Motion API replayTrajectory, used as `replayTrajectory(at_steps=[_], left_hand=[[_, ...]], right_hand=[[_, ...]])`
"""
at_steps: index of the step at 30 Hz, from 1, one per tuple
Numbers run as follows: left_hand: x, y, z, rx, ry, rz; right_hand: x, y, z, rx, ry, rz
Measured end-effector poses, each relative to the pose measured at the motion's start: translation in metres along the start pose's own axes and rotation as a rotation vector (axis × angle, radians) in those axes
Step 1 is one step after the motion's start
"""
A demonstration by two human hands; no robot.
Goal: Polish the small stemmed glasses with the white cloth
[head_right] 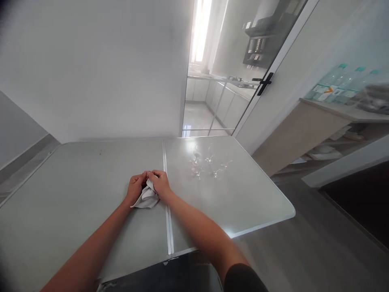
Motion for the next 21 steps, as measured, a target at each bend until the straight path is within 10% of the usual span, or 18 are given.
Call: replayTrajectory(at_steps=[21], left_hand=[[-0.001,0.000,0.005,-0.028,-0.013,-0.011]], right_hand=[[-0.016,0.013,-0.029,-0.099,0.339,0.217]])
Point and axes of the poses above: each hand's wrist, its own y-axis towards the middle knuckle, its own x-axis out of the back of the hand, z = x × y, the point moved 8 cm from there along y, towards the middle knuckle, and after that the axes turned 12 degrees about -y, right-handed, at the moved point
